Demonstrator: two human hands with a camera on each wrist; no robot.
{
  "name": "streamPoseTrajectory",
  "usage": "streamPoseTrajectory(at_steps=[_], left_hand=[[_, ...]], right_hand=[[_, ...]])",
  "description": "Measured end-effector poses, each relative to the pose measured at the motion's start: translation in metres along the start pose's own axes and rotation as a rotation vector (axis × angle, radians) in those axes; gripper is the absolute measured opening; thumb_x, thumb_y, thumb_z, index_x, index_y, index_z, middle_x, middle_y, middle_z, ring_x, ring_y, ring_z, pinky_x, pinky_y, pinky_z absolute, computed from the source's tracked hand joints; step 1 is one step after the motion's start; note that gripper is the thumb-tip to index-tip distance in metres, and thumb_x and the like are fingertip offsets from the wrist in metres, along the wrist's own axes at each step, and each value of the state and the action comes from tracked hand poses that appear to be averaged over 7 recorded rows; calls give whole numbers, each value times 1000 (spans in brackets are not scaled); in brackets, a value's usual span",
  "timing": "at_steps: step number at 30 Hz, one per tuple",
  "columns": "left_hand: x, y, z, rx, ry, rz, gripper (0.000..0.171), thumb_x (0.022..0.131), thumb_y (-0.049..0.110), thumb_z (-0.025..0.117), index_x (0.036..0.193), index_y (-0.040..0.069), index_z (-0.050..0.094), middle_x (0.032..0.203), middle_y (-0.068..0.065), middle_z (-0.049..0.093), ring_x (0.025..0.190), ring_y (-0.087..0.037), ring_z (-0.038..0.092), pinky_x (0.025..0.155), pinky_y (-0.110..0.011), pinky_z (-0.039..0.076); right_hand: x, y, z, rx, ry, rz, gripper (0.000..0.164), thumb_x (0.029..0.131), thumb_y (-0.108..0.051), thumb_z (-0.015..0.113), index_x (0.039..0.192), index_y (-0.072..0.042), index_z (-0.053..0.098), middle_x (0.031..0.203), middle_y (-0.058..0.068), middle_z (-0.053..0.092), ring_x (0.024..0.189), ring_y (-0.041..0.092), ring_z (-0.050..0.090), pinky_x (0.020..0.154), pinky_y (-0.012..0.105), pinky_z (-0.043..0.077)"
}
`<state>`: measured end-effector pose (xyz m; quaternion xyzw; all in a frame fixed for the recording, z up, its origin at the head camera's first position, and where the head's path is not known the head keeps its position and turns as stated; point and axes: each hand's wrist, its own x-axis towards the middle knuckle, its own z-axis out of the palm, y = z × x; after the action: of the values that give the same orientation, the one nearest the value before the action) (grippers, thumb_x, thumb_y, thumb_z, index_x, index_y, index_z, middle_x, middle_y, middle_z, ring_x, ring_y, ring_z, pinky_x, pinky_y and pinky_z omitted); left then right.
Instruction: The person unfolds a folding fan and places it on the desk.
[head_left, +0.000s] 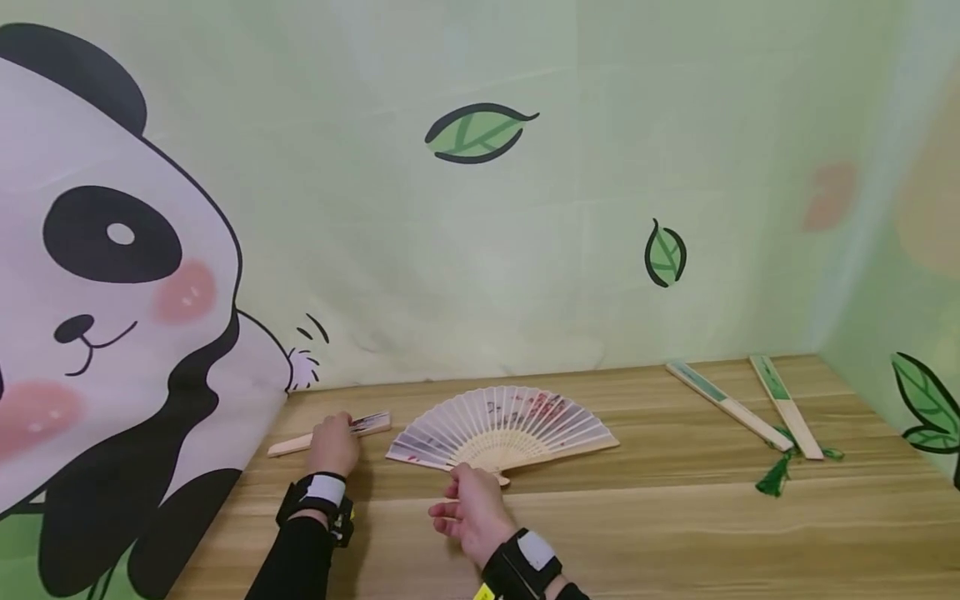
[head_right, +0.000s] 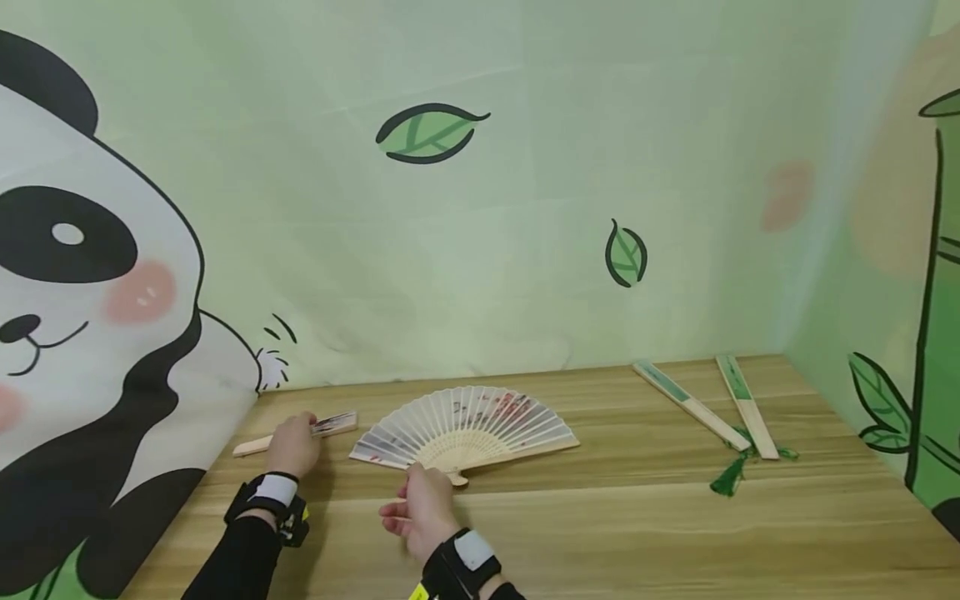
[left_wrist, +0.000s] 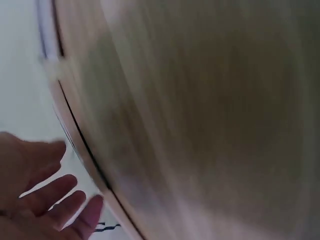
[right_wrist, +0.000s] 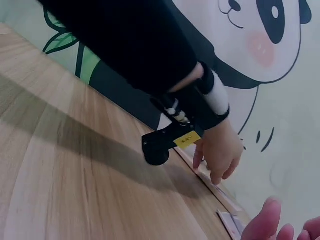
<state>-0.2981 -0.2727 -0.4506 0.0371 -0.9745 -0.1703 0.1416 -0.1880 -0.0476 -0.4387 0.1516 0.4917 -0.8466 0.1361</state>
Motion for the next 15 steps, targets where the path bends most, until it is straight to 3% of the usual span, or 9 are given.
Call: streamPoseTrajectory(at_steps=[3,7,15], left_hand=[[4,-5,-4,99,-69,13,28,88,-1,58,115,-10,60,107,-30,61,101,-49,55,78,-62,49],[8,-5,-8,154,-165,1,36,87,4,61,121,-7,58,115,-29,60,106,-49,55,78,-65,49],[14,5,-8,197,-219,-12,19,86,3,65,105,-3,66,101,-26,64,95,-46,58,77,-65,45]], right_hand=[[0,6,4,-8,-17,9,9,93,-11,46,91,-2,47,81,7,50,57,19,57,49,24,51],[1,11,9,-22,-58,34,9,92,-10,46,87,-3,48,81,8,50,60,20,57,51,25,51],[6,17,10,-32,-118,54,9,88,-9,48,88,0,50,82,9,50,64,21,57,55,25,53]])
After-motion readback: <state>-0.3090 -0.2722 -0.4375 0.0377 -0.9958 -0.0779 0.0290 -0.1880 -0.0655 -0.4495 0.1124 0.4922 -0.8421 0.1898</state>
